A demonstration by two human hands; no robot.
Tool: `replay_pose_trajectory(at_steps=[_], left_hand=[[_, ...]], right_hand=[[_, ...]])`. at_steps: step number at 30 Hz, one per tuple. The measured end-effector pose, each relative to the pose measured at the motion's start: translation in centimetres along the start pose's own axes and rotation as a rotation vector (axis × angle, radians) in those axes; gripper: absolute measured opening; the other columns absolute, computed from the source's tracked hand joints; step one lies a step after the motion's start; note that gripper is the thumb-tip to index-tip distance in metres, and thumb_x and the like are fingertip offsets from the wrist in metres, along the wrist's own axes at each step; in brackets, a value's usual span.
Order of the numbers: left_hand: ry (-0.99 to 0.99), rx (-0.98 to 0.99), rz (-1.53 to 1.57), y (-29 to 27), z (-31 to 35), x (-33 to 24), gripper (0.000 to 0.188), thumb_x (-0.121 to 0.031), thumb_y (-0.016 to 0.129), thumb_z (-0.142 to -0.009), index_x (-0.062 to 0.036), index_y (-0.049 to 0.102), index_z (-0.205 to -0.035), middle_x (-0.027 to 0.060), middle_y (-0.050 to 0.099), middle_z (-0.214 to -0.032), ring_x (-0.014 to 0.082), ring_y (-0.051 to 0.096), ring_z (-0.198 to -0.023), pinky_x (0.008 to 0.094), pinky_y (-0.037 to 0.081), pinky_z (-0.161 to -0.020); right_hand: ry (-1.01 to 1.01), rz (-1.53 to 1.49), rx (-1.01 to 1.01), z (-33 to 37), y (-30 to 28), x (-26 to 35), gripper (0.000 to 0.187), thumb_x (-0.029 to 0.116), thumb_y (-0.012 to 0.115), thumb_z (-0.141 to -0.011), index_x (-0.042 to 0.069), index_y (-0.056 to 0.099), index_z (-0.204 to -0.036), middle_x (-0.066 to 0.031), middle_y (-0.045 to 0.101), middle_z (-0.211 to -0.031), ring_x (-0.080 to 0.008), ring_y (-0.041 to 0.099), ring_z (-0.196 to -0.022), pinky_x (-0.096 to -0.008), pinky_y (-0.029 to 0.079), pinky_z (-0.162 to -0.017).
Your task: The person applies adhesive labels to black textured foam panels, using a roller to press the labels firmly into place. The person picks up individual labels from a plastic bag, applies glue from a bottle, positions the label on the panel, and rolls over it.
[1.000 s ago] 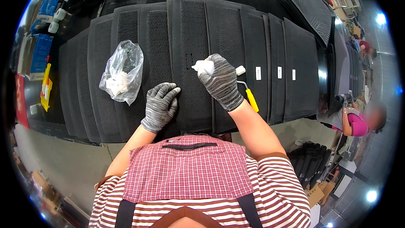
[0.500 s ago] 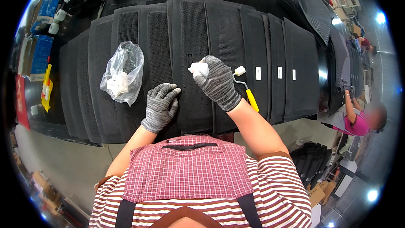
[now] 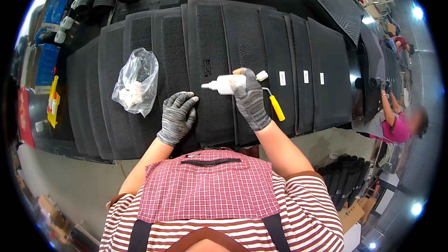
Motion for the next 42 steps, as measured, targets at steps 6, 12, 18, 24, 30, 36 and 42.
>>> replay_pose_trajectory(at_steps=[6,12,18,24,30,36,42], left_hand=[[-0.045,-0.112,0.311,-3.3,0.0,0.5,0.030,0.001,0.064,-0.078,-0.0050,0.068,-0.107,0.0114,0.065,-0.108,0.0286,0.060,-0.103,0.0384,0.048,-0.091],[-0.288,-0.316,-0.312,-11.5,-1.6,4.9,0.046,-0.010,0.066,-0.080,-0.0114,0.062,-0.126,0.0135,0.057,-0.098,0.0297,0.056,-0.093,0.0433,0.047,-0.084],[-0.352,-0.166,-0.216,-10.7,0.0,9.1,0.022,-0.001,0.072,-0.076,-0.0062,0.071,-0.097,0.0106,0.059,-0.100,0.0265,0.058,-0.089,0.0372,0.050,-0.080],[-0.176,-0.230,-0.078,-10.6,2.5,5.5,0.027,-0.001,0.073,-0.070,-0.0086,0.069,-0.096,0.0105,0.061,-0.095,0.0305,0.059,-0.088,0.0405,0.050,-0.077],[-0.447,-0.408,0.157,-12.5,5.8,10.4,0.031,-0.002,0.062,-0.088,0.0003,0.060,-0.118,0.0113,0.058,-0.107,0.0206,0.058,-0.096,0.0321,0.049,-0.086],[-0.501,-0.512,0.286,-10.5,7.5,14.1,0.036,0.003,0.059,-0.088,-0.0003,0.057,-0.124,0.0058,0.057,-0.103,0.0132,0.054,-0.086,0.0270,0.048,-0.080],[-0.539,-0.498,0.317,-10.5,7.3,14.2,0.042,0.003,0.058,-0.088,-0.0016,0.056,-0.129,0.0047,0.057,-0.102,0.0119,0.051,-0.082,0.0248,0.048,-0.075]], right_hand=[[0.430,-0.138,0.047,7.2,-0.3,-3.7,0.029,0.029,0.065,-0.092,0.006,0.058,-0.108,-0.0036,0.060,-0.087,-0.0144,0.056,-0.075,-0.0296,0.048,-0.069],[-0.252,0.601,-0.084,7.8,-2.1,2.6,0.022,0.018,0.069,-0.084,0.006,0.064,-0.103,-0.0122,0.062,-0.101,-0.0280,0.058,-0.095,-0.0424,0.046,-0.088],[-0.910,0.686,0.051,3.7,4.9,11.8,0.024,-0.001,0.063,-0.087,0.005,0.061,-0.110,-0.0095,0.062,-0.104,-0.0198,0.065,-0.092,-0.0266,0.056,-0.080],[-0.800,0.173,0.457,-0.8,16.5,15.0,0.025,0.003,0.057,-0.089,0.007,0.065,-0.112,-0.0152,0.066,-0.111,-0.0310,0.066,-0.098,-0.0377,0.053,-0.088],[-0.268,0.835,0.901,-3.1,24.8,6.3,0.032,0.011,0.061,-0.087,0.017,0.067,-0.118,-0.0136,0.070,-0.086,-0.0302,0.068,-0.088,-0.0376,0.054,-0.080],[-0.112,0.762,0.812,-3.8,25.9,5.7,0.032,0.033,0.065,-0.087,0.009,0.070,-0.108,-0.0105,0.070,-0.086,-0.0293,0.068,-0.083,-0.0397,0.054,-0.075],[-0.142,0.871,0.860,-3.7,27.5,3.7,0.033,0.038,0.063,-0.089,0.008,0.073,-0.097,-0.0142,0.069,-0.086,-0.0304,0.067,-0.081,-0.0423,0.053,-0.075]])
Point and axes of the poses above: each hand's wrist, its own z-axis away from the middle knuckle, its own y-axis out of the palm, x = y × z, the point moved 10 cm from there along -z, towards the middle knuckle
